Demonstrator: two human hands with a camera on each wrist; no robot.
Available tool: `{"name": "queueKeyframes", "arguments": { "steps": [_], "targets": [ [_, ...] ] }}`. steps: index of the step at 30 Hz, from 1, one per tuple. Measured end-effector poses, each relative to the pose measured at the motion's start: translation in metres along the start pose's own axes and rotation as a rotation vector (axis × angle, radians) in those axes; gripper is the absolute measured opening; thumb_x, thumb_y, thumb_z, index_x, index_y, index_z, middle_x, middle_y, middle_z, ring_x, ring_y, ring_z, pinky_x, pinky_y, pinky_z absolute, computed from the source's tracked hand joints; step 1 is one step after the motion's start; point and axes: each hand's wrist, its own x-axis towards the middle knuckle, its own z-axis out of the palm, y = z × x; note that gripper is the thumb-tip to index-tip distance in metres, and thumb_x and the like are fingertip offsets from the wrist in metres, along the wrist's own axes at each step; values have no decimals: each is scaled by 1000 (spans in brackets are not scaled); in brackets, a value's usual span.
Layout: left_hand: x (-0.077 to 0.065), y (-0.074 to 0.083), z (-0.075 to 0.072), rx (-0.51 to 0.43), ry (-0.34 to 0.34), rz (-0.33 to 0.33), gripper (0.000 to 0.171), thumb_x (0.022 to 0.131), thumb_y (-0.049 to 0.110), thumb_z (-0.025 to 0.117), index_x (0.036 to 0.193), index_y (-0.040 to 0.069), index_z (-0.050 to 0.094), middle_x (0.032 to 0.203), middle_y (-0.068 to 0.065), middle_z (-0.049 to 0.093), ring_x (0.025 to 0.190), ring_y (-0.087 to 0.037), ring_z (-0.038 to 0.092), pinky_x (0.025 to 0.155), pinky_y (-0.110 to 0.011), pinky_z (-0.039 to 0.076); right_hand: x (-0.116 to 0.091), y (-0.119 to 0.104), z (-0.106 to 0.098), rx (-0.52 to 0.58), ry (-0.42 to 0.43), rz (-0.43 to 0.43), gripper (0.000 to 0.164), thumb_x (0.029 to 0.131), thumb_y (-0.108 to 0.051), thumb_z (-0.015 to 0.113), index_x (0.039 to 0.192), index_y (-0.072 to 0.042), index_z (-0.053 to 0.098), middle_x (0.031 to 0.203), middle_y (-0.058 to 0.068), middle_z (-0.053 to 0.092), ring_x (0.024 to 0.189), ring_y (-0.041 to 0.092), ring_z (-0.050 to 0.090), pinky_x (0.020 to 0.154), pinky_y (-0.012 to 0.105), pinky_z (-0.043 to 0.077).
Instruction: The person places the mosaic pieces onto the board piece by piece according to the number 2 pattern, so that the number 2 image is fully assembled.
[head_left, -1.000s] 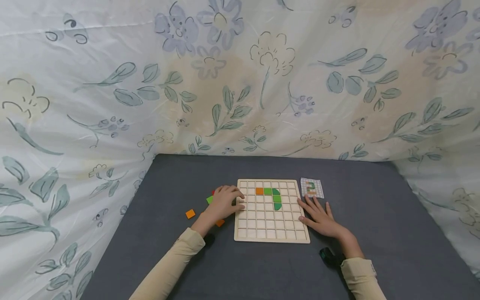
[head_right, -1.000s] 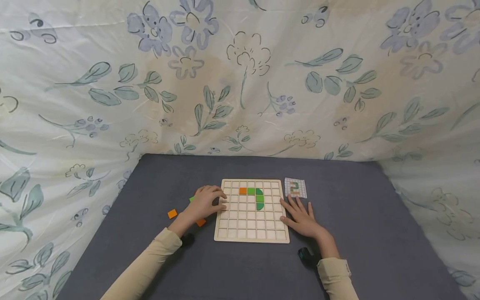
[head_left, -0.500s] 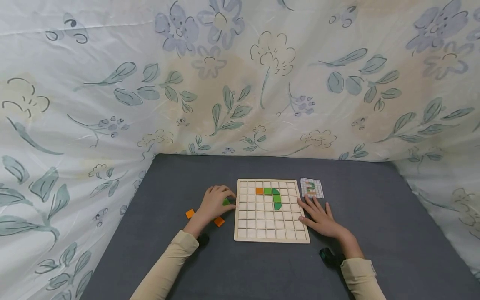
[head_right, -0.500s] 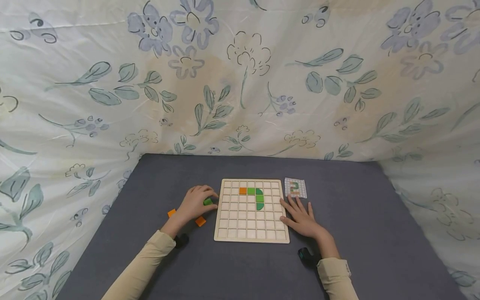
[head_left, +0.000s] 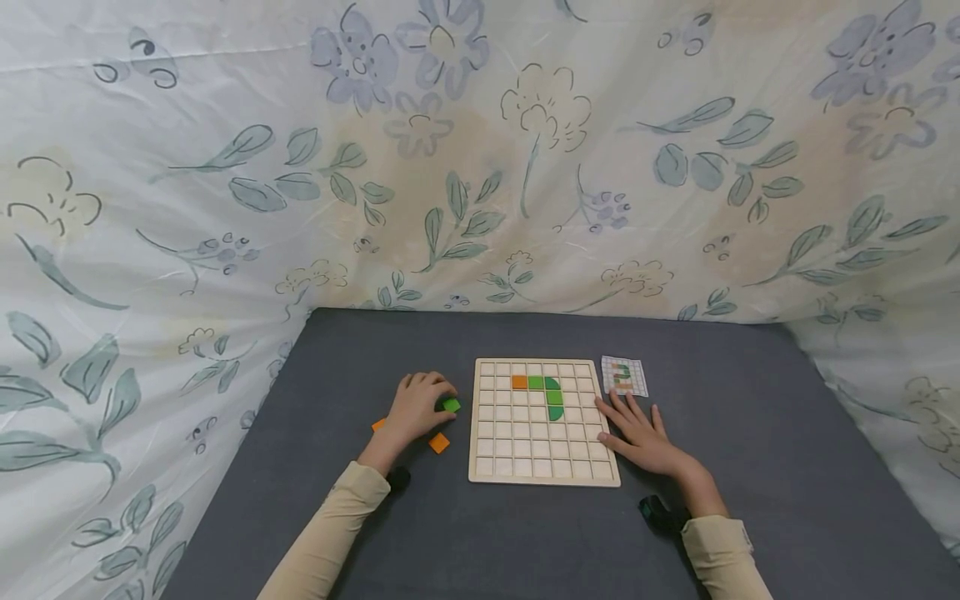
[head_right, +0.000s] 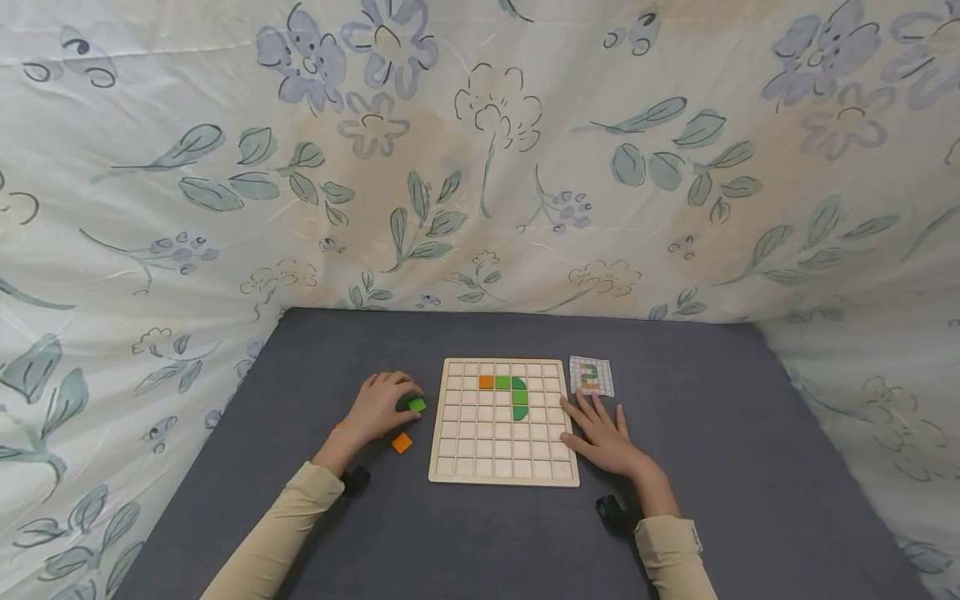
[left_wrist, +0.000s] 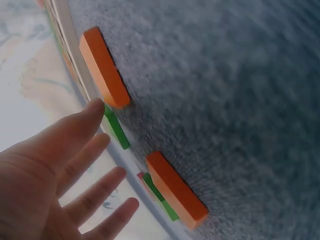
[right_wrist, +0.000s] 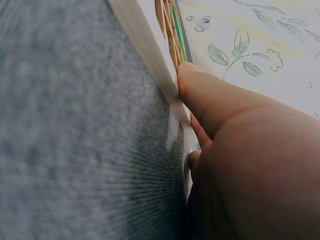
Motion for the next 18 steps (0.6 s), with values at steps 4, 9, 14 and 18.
{"name": "queueKeyframes", "arguments": {
  "steps": [4, 9, 14, 18],
  "targets": [
    [0, -4, 0, 21, 8, -23, 33, 75, 37, 76, 104, 23, 69, 117, -3, 58, 115, -30, 49, 105, -59, 29, 1, 0, 0, -6, -16, 8, 64, 95, -33, 51, 148, -13, 23, 154, 20, 4, 139, 44, -4, 102, 65, -19],
    [0, -7, 0, 35, 11, -44, 29, 74, 37, 77, 98, 21, 69, 113, -4, 58, 113, -31, 49, 104, -60, 29, 1, 0, 0, -14, -19, 15, 64, 95, -35, 51, 148, -14, 23, 154, 19, 4, 139, 44, -4, 102, 66, -18],
    [0, -7, 0, 35, -9, -61, 26, 75, 37, 76, 93, 20, 69, 113, -4, 58, 113, -31, 48, 104, -61, 28, 1, 2, 0, -14, -13, 13, 64, 95, -35, 51, 149, -14, 23, 154, 19, 4, 140, 43, -4, 102, 66, -18],
    [-1, -6, -2, 31, -15, -64, 25, 75, 36, 76, 91, 18, 69, 112, -5, 58, 113, -32, 48, 105, -61, 27, 1, 2, 1, -20, -13, 15, 64, 95, -36, 51, 149, -16, 23, 154, 18, 4, 140, 43, -3, 102, 66, -17]
  ]
}}
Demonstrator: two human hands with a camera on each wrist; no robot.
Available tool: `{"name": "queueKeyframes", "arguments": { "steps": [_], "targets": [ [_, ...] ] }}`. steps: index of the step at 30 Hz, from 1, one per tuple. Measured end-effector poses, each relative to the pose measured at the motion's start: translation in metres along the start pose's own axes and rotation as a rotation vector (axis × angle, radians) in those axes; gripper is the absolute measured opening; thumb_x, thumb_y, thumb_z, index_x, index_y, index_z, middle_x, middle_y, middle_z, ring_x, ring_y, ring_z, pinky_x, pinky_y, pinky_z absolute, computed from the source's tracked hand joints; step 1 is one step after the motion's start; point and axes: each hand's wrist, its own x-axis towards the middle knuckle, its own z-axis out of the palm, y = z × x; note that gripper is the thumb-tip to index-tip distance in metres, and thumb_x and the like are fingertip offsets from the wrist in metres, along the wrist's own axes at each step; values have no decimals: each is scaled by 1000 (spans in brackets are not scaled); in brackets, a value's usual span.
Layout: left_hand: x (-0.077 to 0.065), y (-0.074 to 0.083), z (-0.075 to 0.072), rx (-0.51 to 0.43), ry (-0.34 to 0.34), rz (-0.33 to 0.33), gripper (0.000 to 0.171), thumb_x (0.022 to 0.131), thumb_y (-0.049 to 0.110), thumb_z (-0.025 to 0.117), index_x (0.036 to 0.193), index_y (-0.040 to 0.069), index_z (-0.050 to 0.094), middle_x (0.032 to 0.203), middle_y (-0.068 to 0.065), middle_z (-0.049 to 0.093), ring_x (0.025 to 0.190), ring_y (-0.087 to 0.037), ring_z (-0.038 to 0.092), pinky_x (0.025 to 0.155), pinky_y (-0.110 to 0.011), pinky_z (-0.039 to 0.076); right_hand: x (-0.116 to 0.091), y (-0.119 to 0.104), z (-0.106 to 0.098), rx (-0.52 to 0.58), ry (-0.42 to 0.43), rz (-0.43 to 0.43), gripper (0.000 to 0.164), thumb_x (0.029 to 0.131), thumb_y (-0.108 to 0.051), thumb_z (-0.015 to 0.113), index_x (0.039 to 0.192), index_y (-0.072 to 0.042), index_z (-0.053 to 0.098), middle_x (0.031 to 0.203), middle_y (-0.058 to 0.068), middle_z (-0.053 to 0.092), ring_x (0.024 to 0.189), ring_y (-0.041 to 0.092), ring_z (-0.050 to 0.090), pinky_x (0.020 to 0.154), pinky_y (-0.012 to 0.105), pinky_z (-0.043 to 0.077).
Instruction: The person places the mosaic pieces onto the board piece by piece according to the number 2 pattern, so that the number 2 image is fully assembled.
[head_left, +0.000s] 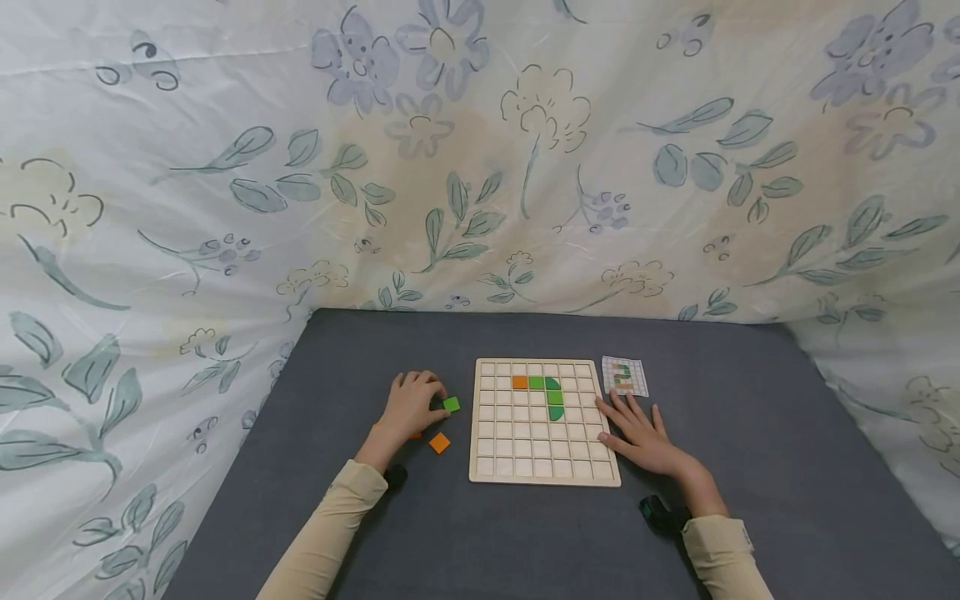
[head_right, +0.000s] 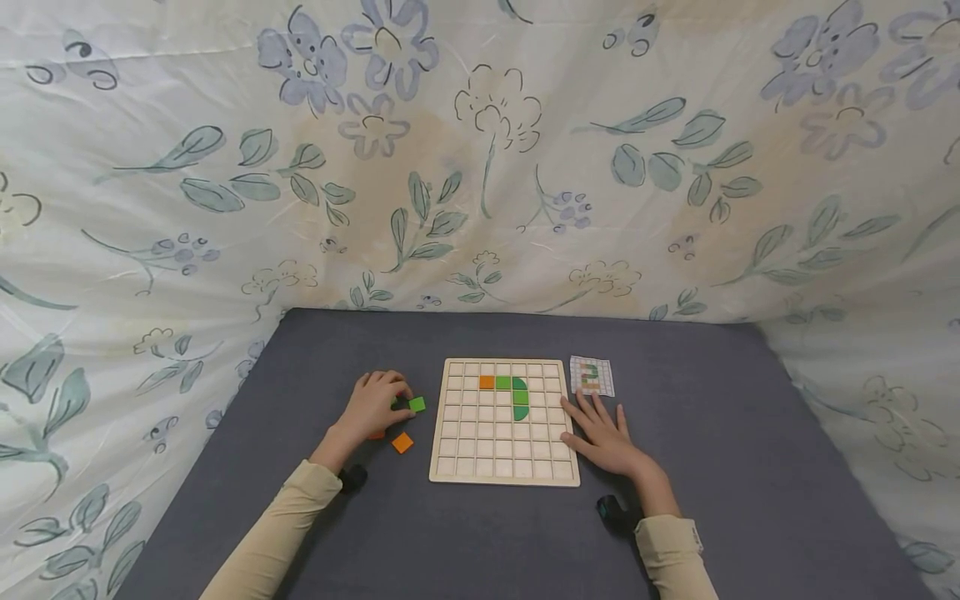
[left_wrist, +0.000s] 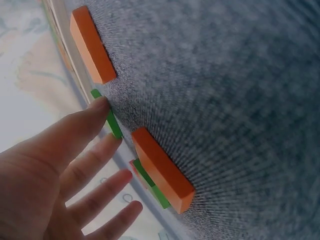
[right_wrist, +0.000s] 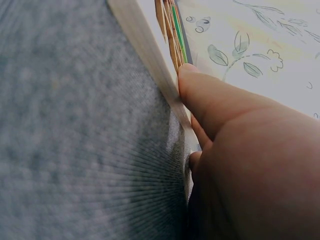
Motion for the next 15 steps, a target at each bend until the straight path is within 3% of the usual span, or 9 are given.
{"name": "queueKeyframes", "arguments": {
  "steps": [15],
  "targets": [
    [2, 7, -2, 12, 18, 26, 24, 76, 35, 76, 91, 18, 70, 115, -4, 58, 113, -30, 49, 105, -58, 29, -1, -2, -1, -1, -2, -2, 64, 95, -35, 51, 148, -14, 23, 154, 20, 4, 139, 44, -4, 101, 67, -17]
  ]
}}
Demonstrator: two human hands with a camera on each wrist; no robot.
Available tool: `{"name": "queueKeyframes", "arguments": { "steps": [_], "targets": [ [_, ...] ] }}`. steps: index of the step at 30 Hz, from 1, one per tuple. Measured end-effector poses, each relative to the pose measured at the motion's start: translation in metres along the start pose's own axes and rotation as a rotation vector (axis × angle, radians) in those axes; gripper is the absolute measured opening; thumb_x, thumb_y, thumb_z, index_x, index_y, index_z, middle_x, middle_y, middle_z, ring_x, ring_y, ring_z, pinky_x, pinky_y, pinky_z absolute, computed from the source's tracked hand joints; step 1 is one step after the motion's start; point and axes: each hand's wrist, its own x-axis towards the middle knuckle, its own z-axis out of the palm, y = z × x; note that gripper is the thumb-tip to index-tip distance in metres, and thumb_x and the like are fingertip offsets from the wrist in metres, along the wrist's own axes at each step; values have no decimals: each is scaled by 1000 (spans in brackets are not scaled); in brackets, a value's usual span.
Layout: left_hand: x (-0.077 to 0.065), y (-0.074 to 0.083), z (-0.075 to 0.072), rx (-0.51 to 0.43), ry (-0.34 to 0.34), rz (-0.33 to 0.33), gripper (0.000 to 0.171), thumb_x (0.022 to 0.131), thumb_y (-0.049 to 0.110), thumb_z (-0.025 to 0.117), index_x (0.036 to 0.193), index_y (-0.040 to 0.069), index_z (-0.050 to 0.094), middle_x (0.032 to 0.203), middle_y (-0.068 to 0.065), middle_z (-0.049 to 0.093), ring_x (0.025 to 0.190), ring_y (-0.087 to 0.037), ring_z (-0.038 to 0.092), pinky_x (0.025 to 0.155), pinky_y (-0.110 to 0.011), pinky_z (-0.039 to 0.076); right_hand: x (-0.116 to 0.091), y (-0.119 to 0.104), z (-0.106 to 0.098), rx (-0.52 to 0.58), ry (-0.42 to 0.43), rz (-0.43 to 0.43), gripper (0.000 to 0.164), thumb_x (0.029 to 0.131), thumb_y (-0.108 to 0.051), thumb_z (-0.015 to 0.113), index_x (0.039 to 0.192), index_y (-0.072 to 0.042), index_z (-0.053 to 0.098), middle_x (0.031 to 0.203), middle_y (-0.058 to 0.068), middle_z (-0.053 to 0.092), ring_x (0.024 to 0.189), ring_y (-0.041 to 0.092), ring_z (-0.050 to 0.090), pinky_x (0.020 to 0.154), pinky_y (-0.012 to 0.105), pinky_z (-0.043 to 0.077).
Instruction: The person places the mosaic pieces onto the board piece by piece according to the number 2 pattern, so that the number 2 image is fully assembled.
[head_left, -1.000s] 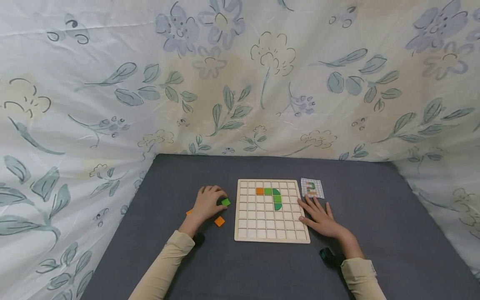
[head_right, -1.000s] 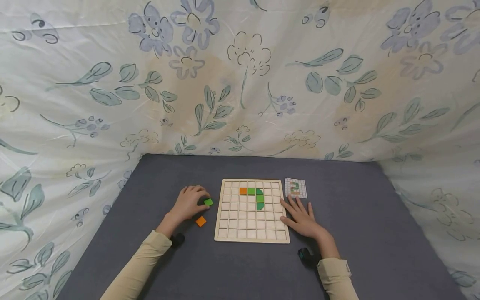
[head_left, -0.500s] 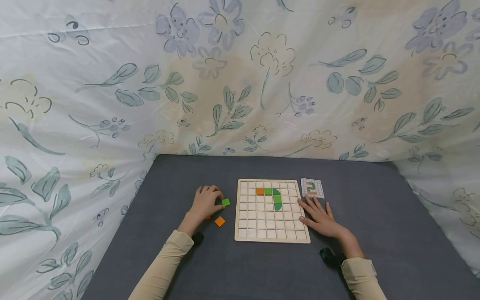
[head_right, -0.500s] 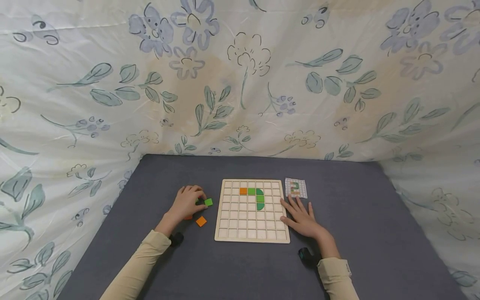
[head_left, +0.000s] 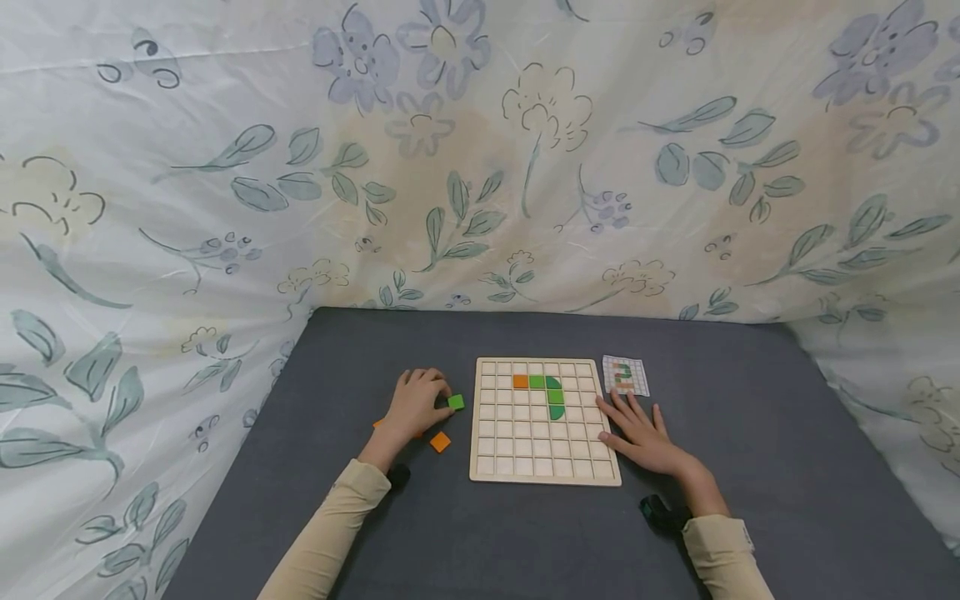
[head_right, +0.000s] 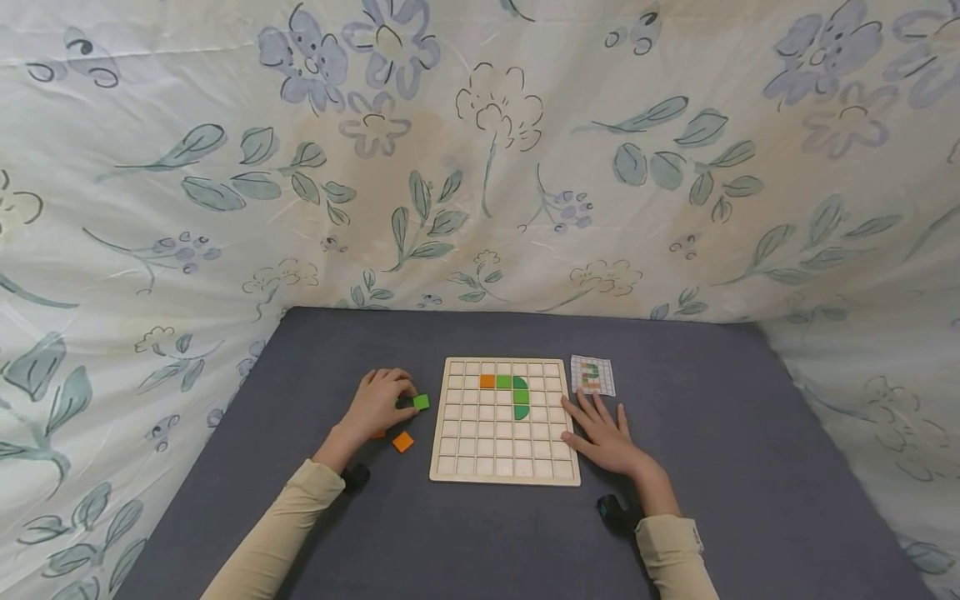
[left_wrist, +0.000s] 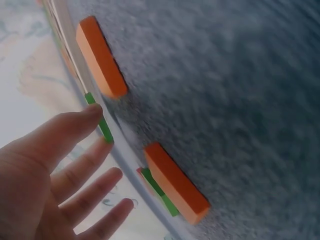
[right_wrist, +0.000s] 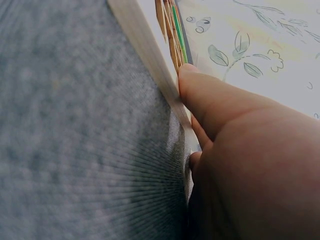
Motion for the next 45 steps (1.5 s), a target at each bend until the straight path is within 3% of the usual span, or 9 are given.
{"name": "queueKeyframes", "arguments": {
  "steps": [30, 36, 45],
  "targets": [
    [12, 37, 3, -61, 9, 125, 25, 77, 40, 73, 95, 21, 69, 120, -3, 56, 116, -26, 48, 106, -59, 28, 3, 2, -1, 12, -74, -1, 67, 95, -38, 49, 149, -13, 18, 154, 21, 2, 139, 43, -6, 99, 66, -21],
    [14, 44, 2, -63, 5, 163, 24, 79, 38, 73, 95, 21, 69, 121, -2, 56, 117, -26, 48, 106, -58, 28, 3, 3, -5, 24, -89, -35, 67, 95, -35, 49, 149, -13, 17, 153, 23, 3, 139, 42, -9, 97, 68, -23],
    [20, 57, 1, -59, -22, 167, 21, 80, 39, 71, 93, 22, 70, 121, 0, 56, 119, -25, 46, 107, -56, 27, 5, -6, -17, 33, -151, -51, 68, 95, -31, 52, 149, -7, 17, 152, 26, 2, 137, 47, -8, 96, 71, -18]
  ]
}}
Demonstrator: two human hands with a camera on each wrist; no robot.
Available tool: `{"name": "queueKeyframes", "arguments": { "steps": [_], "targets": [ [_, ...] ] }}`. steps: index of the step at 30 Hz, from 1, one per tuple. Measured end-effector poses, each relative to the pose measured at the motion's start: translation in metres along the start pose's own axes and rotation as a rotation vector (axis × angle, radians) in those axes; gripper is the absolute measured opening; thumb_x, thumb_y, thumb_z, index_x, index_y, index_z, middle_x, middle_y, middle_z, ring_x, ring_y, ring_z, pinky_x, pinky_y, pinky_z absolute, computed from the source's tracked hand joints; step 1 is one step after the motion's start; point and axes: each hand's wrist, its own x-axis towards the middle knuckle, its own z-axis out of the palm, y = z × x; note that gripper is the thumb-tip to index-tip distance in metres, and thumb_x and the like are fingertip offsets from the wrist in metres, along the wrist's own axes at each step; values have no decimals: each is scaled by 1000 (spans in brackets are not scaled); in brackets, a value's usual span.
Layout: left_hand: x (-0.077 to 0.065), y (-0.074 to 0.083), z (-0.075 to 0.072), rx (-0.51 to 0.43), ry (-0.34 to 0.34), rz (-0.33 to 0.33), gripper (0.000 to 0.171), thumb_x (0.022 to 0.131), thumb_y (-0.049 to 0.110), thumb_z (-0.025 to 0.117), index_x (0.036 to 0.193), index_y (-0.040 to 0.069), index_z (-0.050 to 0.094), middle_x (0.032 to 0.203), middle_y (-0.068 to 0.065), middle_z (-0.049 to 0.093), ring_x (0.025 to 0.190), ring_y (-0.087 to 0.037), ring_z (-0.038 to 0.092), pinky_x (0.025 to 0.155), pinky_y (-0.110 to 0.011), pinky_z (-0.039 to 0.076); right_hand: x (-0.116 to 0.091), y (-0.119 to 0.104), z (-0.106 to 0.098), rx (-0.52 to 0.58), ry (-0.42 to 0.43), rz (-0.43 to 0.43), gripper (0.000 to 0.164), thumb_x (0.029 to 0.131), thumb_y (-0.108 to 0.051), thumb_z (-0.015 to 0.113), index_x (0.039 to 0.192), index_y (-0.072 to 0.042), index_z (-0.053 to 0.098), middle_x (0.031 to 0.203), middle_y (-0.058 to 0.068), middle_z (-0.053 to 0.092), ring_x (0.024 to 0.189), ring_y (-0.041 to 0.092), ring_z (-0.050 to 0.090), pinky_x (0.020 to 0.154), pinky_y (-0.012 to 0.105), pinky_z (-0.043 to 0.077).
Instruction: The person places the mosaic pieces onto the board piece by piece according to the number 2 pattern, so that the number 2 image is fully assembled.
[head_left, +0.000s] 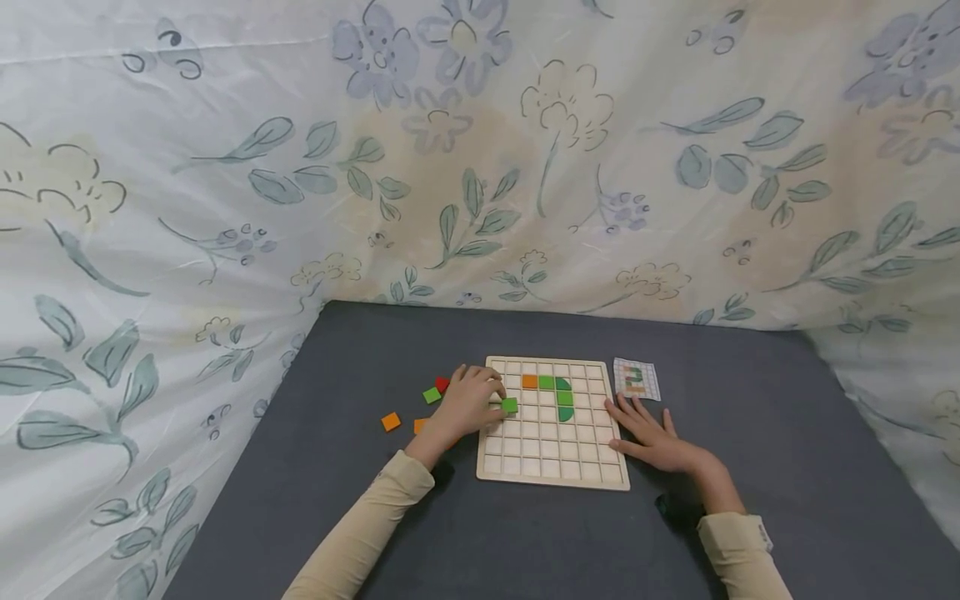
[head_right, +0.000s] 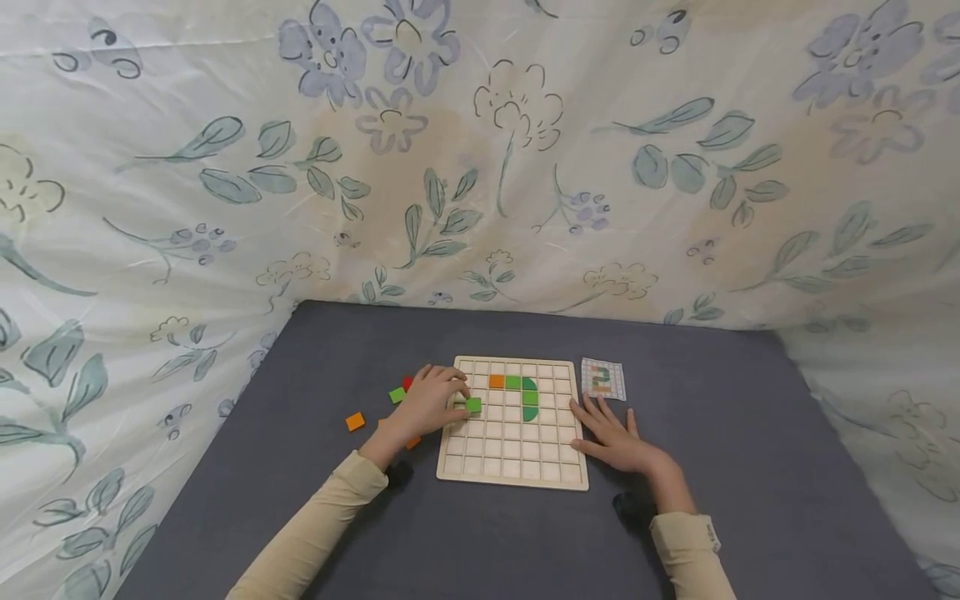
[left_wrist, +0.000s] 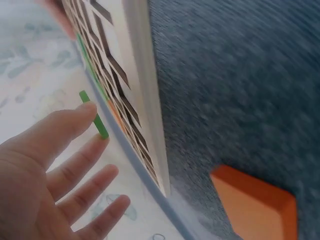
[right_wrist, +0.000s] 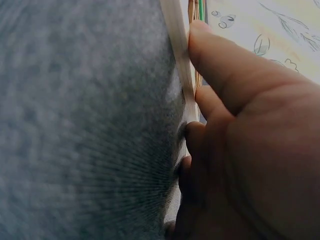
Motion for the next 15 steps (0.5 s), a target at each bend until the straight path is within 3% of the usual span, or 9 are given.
{"name": "queueKeyframes", "arguments": {
  "steps": [9, 15],
  "targets": [
    [10, 11, 3, 3, -33, -3, 23, 81, 41, 69, 97, 25, 70, 123, 1, 55, 120, -22, 45, 109, -54, 26, -1, 0, -1, 16, 11, -17, 68, 94, -29, 53, 148, -6, 19, 152, 27, 4, 137, 48, -7, 95, 73, -17],
    [15, 18, 6, 3, -43, 16, 24, 81, 44, 69, 97, 26, 70, 122, 3, 55, 120, -22, 45, 109, -55, 26, 2, 15, 5, -5, 10, -6, 69, 95, -37, 50, 150, -14, 16, 154, 19, 0, 140, 39, -12, 97, 69, -21]
  ]
}}
